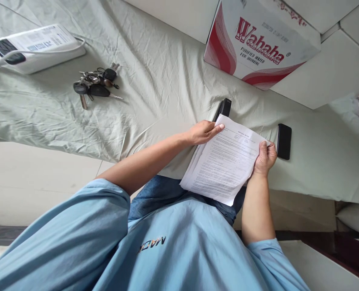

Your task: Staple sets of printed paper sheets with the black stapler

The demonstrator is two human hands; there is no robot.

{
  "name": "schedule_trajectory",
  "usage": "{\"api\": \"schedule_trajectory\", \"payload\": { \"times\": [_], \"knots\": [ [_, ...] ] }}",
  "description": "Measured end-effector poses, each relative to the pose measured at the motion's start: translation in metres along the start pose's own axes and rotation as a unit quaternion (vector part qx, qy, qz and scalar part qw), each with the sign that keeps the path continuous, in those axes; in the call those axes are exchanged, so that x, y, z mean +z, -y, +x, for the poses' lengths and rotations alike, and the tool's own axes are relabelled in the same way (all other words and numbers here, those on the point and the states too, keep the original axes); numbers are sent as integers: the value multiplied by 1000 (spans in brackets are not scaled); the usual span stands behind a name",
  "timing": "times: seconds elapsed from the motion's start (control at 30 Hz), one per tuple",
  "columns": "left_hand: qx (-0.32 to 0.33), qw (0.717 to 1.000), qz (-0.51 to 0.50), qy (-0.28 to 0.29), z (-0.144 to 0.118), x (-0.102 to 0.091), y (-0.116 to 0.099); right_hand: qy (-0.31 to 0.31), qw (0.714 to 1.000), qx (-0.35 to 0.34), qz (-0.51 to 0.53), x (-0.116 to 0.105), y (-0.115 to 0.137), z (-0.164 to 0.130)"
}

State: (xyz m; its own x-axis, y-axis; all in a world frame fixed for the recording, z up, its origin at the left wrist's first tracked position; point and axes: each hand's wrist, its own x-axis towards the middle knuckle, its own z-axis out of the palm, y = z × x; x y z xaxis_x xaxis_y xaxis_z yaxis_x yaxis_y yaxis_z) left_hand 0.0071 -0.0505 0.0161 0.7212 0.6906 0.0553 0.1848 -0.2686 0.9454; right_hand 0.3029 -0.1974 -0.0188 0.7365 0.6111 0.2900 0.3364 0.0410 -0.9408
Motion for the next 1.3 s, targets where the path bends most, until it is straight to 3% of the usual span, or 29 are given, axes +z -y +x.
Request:
{"api": "schedule_trajectory", "payload": {
  "times": [0.33, 0.6, 0.93, 1.1, 1.3],
  "knots": [
    [-5, 1000, -31, 0, 0, -1, 9, -27, 999, -30, 14, 11, 4, -4],
    [-11, 999, -33, 3, -1, -1, 7, -44, 999, -13, 4, 11, 6, -3],
    [26, 1000, -15, 9, 2, 1, 12, -33, 999, -12, -14, 7, 2, -2],
    [6, 995, -99, -1, 0, -1, 11, -11, 999, -9, -43, 8, 1, -3],
    [1, 952, -306, -3, 0, 0, 11, 110, 993, 37, 10, -11, 27, -22]
  ]
}}
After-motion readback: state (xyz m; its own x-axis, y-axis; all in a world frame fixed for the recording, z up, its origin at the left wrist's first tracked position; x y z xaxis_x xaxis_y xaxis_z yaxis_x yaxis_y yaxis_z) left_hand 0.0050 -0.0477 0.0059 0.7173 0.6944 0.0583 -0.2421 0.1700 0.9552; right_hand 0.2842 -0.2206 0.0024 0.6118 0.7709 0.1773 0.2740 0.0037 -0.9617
